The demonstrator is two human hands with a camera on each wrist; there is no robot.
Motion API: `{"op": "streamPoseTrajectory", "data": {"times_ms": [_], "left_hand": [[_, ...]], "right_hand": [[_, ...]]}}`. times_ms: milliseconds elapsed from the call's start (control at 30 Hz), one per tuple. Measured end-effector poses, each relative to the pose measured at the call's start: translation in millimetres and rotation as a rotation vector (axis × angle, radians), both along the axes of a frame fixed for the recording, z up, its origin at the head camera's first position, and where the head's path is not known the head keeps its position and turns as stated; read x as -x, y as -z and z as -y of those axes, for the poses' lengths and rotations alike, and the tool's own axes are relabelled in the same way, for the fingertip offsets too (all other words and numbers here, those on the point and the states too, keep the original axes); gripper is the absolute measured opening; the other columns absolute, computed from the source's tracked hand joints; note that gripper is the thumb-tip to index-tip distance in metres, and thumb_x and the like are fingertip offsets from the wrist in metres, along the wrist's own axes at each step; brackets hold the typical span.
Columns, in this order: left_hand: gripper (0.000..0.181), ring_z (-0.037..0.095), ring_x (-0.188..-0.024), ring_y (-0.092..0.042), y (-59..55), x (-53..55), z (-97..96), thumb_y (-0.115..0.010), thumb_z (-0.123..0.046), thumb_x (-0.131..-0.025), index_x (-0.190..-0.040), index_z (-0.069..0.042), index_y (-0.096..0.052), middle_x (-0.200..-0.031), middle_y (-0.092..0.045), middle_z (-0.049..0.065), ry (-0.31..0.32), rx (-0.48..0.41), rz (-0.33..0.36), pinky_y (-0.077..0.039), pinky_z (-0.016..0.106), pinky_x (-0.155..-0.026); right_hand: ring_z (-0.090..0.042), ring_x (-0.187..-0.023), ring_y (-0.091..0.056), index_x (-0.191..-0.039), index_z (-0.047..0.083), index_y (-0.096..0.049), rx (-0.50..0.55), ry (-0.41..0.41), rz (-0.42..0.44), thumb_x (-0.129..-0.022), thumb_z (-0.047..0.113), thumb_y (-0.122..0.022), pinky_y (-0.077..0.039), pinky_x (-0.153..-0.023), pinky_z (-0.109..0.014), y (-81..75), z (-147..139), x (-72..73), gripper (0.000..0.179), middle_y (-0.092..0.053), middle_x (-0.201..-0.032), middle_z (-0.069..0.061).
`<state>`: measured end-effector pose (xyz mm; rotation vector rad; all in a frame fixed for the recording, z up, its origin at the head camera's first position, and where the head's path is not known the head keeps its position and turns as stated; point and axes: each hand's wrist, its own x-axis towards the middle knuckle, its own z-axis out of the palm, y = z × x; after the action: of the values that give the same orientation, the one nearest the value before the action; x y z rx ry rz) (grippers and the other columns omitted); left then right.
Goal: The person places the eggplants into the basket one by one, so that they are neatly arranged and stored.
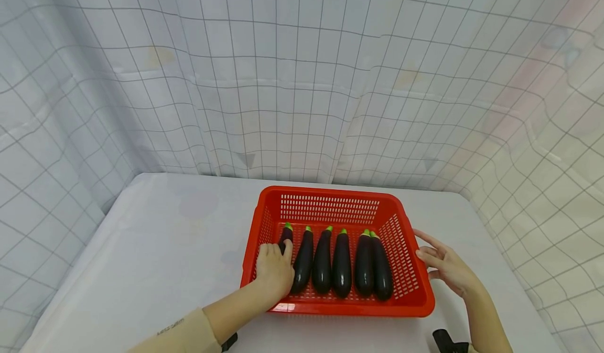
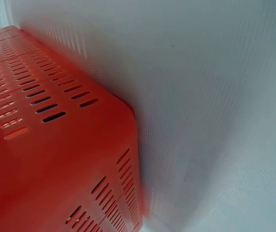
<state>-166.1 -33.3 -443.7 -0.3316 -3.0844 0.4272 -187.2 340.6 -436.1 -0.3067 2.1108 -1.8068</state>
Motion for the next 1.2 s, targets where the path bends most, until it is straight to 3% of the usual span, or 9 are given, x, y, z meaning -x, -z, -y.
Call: {"op": "streamPoseTrajectory", "data": {"times_ms": [300,800,1000,1200], "left_hand": [[0.069,0.026,-0.088,-0.051,-0.4,0.2,-1.8,-0.07,-0.038,-0.073,-0.128,-0.006,-0.044,-0.093,-0.057,0.017,0.013,0.019,0.072,-0.032,0.037,-0.079],[0.06,0.026,-0.089,-0.051,3.4,1.4,-1.8,-0.062,-0.04,-0.081,-0.126,-0.004,-0.045,-0.093,-0.056,0.017,0.002,-0.037,0.051,-0.033,0.037,-0.08],[0.061,0.028,-0.093,-0.05,2.7,2.0,-1.7,-0.059,-0.043,-0.083,-0.127,-0.004,-0.044,-0.094,-0.054,0.018,0.0,-0.04,0.007,-0.034,0.038,-0.084],[0.061,0.029,-0.093,-0.049,0.6,1.6,1.4,-0.062,-0.042,-0.08,-0.126,-0.005,-0.046,-0.095,-0.053,0.018,0.019,-0.084,-0.08,-0.035,0.04,-0.085]], "right_hand": [[-0.017,-0.08,-0.064,-0.145,0.004,-0.015,0.013,-0.007,0.002,-0.096,0.007,-0.043,-0.054,-0.065,-0.041,0.9,-0.4,0.0,0.056,-0.065,-0.102,0.0],[-0.016,-0.08,-0.064,-0.145,0.004,-0.015,0.024,-0.014,-0.004,-0.096,0.006,-0.042,-0.054,-0.066,-0.041,1.8,-0.8,0.1,0.056,-0.065,-0.101,0.0],[-0.016,-0.08,-0.064,-0.145,0.004,-0.016,0.03,-0.018,-0.003,-0.096,0.006,-0.042,-0.054,-0.066,-0.041,1.5,-0.8,-0.1,0.056,-0.065,-0.101,0.0],[-0.016,-0.079,-0.064,-0.145,0.003,-0.015,0.021,-0.018,-0.005,-0.096,0.006,-0.043,-0.054,-0.065,-0.04,1.0,-0.4,0.0,0.056,-0.065,-0.1,-0.001]]}}
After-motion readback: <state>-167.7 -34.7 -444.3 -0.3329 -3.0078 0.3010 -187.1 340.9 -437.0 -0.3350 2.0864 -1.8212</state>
